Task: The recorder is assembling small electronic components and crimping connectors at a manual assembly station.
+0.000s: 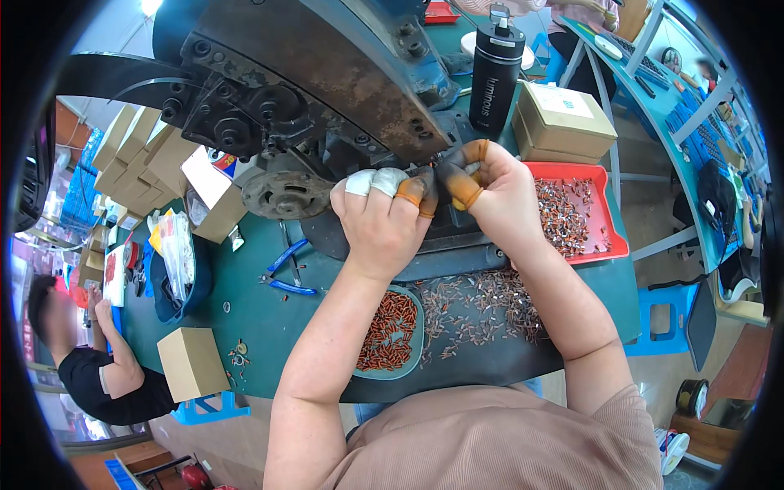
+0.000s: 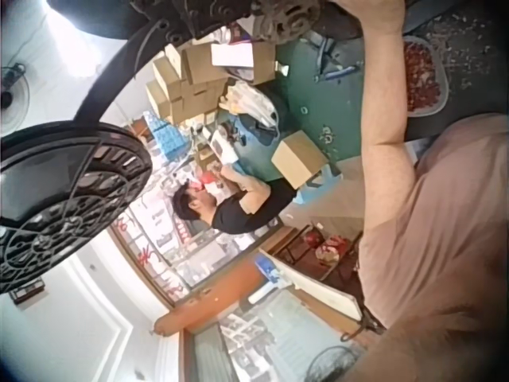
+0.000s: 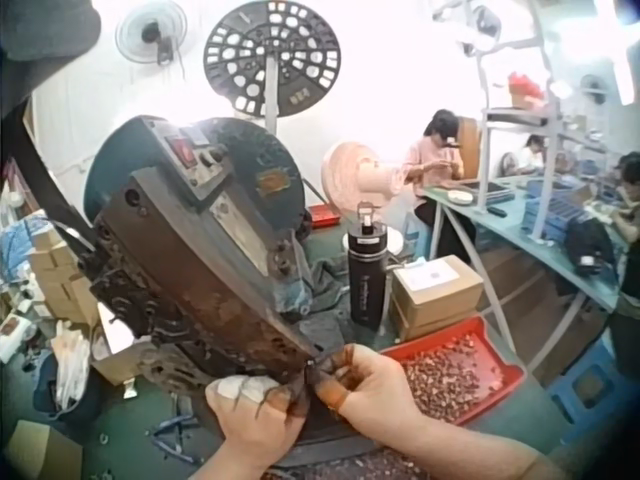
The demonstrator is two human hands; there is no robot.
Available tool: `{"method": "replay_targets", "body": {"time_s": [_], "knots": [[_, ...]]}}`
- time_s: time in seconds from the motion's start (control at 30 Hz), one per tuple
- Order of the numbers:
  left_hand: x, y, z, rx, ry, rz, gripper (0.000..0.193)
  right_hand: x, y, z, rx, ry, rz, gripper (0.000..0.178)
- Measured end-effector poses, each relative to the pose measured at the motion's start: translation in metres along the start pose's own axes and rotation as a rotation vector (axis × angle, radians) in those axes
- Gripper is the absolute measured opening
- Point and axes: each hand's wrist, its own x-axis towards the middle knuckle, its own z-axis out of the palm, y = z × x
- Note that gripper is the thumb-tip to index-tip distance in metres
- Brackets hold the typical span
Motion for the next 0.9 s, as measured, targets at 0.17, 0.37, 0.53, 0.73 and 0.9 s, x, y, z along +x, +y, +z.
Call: {"method": "replay_targets", "body": {"time_s": [0.17, 0.37, 0.53, 0.73, 0.9], "knots": [[-0.001, 0.0, -0.007, -0.031, 0.017, -0.016, 0.032, -0.004, 0.001, 0.002, -0.074, -0.047, -0.142, 0.014], [-0.007, 0.024, -0.061, -0.143, -0.174, -0.113, 0.03, -0.039, -0.003, -0.032, -0.178, -0.075, -0.117, 0.012], [-0.046, 0.027, -0.128, -0.164, -0.778, -0.551, 0.025, -0.076, 0.03, -0.096, -0.451, 0.245, -0.018, 0.015], [-0.099, 0.031, -0.175, -0.062, -0.695, -0.674, 0.025, -0.158, 0.053, -0.118, -0.683, 0.311, -0.058, 0.019], [-0.134, 0.038, -0.204, 0.07, -0.514, -0.764, 0.028, -0.226, 0.061, -0.111, -0.739, 0.191, -0.065, 0.022]]}}
